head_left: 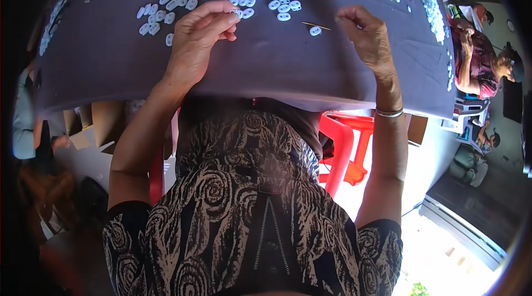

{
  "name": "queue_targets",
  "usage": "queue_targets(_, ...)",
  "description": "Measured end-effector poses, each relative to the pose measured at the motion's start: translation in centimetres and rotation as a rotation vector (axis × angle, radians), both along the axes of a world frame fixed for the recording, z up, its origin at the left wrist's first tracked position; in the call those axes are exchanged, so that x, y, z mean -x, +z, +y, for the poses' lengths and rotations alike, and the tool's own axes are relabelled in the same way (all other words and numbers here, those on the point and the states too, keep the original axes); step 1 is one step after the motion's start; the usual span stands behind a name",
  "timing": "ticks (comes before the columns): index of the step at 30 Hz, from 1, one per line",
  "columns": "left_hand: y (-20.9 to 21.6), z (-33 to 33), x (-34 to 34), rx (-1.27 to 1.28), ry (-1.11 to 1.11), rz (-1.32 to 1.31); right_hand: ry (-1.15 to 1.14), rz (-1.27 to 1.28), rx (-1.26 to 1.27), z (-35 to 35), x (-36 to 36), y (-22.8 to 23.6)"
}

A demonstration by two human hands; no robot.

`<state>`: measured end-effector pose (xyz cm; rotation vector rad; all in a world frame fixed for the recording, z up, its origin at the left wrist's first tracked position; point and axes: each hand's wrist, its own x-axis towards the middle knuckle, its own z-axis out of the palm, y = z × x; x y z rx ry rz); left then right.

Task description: The recorder is sorting and threading small white plastic fasteners onto a thin wire at a workshop table.

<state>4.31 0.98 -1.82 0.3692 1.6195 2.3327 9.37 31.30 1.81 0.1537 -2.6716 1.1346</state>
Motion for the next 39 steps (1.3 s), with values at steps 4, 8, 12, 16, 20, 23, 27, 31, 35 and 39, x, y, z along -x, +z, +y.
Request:
queue_targets(4, -0.1, -0.6, 0.0, -0.065, 0.012, -0.016, 0.053, -0.117, -0.006, -0.3, -0.4, -0.1)
queue_targets(8, 0.1, -0.1, -0.3, 0.007, 0.043, 0.038, 0.064, -0.135, -0.059, -1.5, -1.1, -0.7)
queue_targets(12, 0.2, 0.4, -0.4, 0.067, 0.058, 0.055, -0.008, -0.085, -0.081, -2.0, -0.9, -1.1)
queue_targets(16, 0.1, 0.2, -0.5, 0.075, 0.042, 0.053, 0.017, -0.12, -0.026, -2.1, 0.0, -1.4)
queue_targets(20, 0.6, 0.3, -0.5, 0.104, 0.001, 0.016, 0.112, -0.053, -0.113, -2.2, 0.7, -1.1)
queue_targets(23, 1.1, 0.8, -0.6, 0.095, 0.008, 0.023, 0.152, -0.157, -0.131, -2.2, 1.0, -0.5)
queue_targets(27, 2.1, 2.5, -1.1, 0.043, -0.003, 0.014, 0.067, -0.163, -0.046, -2.6, 0.5, -0.4)
queue_targets(31, 0.5, 3.8, -1.1, -0.018, 0.014, 0.043, 0.089, -0.194, 0.306, -4.8, 1.6, 0.8)
queue_targets(35, -0.7, 3.6, -0.8, 0.034, 0.042, 0.125, 0.231, -0.165, 0.386, -8.6, 3.1, 1.1)
queue_targets(39, -0.9, 3.1, -0.6, 0.061, 0.05, 0.141, 0.317, -0.157, 0.419, -10.2, 4.2, -0.6)
